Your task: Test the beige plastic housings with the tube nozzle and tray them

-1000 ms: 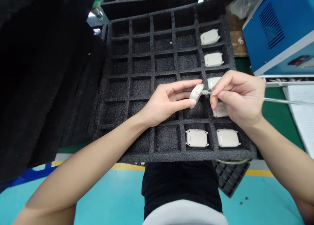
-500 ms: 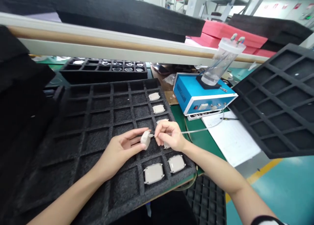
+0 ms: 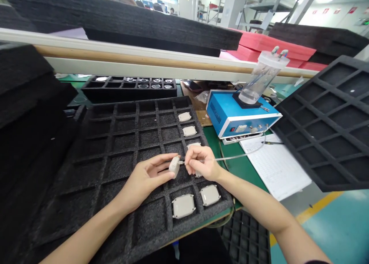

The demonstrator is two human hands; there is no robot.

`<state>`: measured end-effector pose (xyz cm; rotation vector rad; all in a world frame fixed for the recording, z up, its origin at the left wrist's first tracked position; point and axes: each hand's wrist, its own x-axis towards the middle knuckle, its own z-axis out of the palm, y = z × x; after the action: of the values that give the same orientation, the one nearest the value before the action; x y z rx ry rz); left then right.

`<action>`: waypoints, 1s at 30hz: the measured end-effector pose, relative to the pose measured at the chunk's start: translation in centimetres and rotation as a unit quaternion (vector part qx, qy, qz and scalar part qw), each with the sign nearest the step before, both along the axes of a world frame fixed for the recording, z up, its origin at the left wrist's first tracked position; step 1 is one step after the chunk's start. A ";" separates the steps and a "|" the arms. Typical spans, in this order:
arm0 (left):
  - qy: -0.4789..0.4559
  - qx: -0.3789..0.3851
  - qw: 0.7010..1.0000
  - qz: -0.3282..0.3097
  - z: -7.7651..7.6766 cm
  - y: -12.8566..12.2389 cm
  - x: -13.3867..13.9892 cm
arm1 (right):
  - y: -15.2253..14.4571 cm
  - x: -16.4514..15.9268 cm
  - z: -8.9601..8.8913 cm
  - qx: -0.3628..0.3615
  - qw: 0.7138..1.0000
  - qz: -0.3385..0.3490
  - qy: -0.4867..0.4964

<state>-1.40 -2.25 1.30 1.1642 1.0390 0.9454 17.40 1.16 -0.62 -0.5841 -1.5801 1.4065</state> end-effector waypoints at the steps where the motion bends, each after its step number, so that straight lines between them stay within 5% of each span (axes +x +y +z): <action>1: -0.002 -0.001 1.000 -0.001 0.0 0.0 0.0 | 0.0 0.0 0.1 0.001 1.000 0.000 0.001; 30: -0.010 0.005 1.000 -0.008 -0.3 0.0 -0.1 | 0.0 0.0 0.2 0.003 1.000 0.002 -0.001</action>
<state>-1.50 -2.28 1.04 1.1665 1.0084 0.9489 17.40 1.11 -0.43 -0.5796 -1.5878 1.4027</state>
